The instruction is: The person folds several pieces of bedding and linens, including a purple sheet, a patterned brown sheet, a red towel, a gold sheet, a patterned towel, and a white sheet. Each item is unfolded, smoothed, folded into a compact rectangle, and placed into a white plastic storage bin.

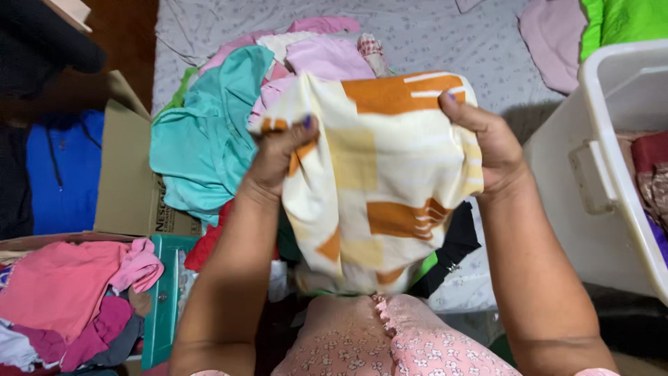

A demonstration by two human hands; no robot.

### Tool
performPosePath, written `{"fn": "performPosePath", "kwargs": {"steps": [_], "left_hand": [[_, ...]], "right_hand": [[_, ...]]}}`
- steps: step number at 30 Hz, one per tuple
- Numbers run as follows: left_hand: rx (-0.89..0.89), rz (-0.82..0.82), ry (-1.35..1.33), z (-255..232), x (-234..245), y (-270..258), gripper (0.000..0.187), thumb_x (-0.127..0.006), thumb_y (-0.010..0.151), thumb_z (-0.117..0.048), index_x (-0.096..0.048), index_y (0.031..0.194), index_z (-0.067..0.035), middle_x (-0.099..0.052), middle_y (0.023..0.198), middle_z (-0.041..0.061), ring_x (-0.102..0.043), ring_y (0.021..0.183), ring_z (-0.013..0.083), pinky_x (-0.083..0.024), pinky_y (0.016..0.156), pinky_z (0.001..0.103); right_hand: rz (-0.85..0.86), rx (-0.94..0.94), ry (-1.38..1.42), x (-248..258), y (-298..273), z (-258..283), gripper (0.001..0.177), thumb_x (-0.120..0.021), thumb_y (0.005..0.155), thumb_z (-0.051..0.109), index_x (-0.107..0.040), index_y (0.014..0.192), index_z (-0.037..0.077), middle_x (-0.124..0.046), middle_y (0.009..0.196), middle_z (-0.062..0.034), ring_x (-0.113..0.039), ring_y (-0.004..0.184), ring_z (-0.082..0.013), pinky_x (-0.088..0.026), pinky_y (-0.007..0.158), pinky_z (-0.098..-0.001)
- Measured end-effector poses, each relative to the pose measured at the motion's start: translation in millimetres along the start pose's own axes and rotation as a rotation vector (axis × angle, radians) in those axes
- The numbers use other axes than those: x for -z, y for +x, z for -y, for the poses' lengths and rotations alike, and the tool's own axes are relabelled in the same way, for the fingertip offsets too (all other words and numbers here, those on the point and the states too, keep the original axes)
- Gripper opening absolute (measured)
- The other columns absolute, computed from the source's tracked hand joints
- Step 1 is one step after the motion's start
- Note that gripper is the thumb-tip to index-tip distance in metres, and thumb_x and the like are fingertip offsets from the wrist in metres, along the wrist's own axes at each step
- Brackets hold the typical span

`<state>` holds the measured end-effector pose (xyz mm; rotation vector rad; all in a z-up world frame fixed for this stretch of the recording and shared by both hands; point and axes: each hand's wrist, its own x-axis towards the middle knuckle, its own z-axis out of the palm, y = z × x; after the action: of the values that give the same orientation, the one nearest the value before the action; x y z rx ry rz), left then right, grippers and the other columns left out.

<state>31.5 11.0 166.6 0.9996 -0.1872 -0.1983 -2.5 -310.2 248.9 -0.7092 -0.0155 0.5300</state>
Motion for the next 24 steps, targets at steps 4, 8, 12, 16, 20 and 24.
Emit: {"fn": "performPosePath", "kwargs": {"steps": [4, 8, 12, 16, 20, 24], "left_hand": [[-0.329, 0.0, 0.054, -2, 15, 36, 0.014, -0.072, 0.102, -0.016, -0.074, 0.107, -0.003, -0.073, 0.104, 0.004, -0.07, 0.096, 0.0137, -0.06, 0.092, 0.031], [-0.227, -0.029, 0.24, 11, 10, 67, 0.026, -0.075, 0.111, -0.022, -0.069, 0.095, -0.003, -0.065, 0.086, 0.003, -0.061, 0.079, 0.0127, -0.051, 0.072, 0.028], [-0.195, -0.008, 0.29, -10, 13, 72, 0.019, -0.081, 0.105, -0.017, -0.07, 0.102, -0.002, -0.067, 0.09, 0.003, -0.063, 0.081, 0.0127, -0.053, 0.072, 0.027], [0.115, 0.29, 0.255, -80, 15, 48, 0.063, -0.083, 0.07, -0.006, -0.063, 0.129, -0.008, -0.074, 0.114, 0.0, -0.072, 0.105, 0.0123, -0.06, 0.096, 0.028], [0.114, 0.316, 0.358, -135, -19, 32, 0.077, -0.081, 0.075, -0.003, -0.054, 0.147, 0.0, -0.069, 0.129, 0.007, -0.067, 0.122, 0.0226, -0.054, 0.111, 0.039], [-0.022, 0.202, 0.037, -124, -43, 22, 0.078, -0.078, 0.081, 0.002, -0.047, 0.152, -0.004, -0.064, 0.137, 0.01, -0.063, 0.13, 0.0258, -0.052, 0.118, 0.041]], "right_hand": [[0.116, 0.199, 0.135, 3, 4, -3, 0.05, -0.06, 0.109, 0.03, -0.054, 0.149, -0.001, -0.065, 0.141, -0.0186, -0.067, 0.126, -0.0304, -0.052, 0.113, -0.047], [0.064, 0.088, 0.343, -4, 21, -32, 0.06, -0.066, 0.101, 0.041, -0.055, 0.138, -0.005, -0.066, 0.129, -0.0246, -0.069, 0.115, -0.0372, -0.054, 0.105, -0.051], [0.095, 0.07, 0.102, 7, 16, -31, 0.054, -0.071, 0.098, 0.026, -0.055, 0.143, 0.001, -0.068, 0.134, -0.0173, -0.068, 0.122, -0.0296, -0.052, 0.11, -0.0472], [0.028, 0.134, -0.128, 17, 32, 17, 0.049, -0.071, 0.101, 0.017, -0.055, 0.143, -0.002, -0.069, 0.131, -0.0195, -0.07, 0.117, -0.0289, -0.055, 0.105, -0.044], [0.074, 0.097, -0.017, 16, 40, 49, 0.045, -0.067, 0.105, 0.012, -0.056, 0.143, -0.008, -0.069, 0.131, -0.0243, -0.074, 0.115, -0.0311, -0.06, 0.102, -0.0432], [0.243, 0.091, 0.098, 10, 49, 51, 0.036, -0.066, 0.113, 0.01, -0.053, 0.14, -0.008, -0.067, 0.132, -0.0228, -0.072, 0.117, -0.0297, -0.059, 0.106, -0.0411]]}}
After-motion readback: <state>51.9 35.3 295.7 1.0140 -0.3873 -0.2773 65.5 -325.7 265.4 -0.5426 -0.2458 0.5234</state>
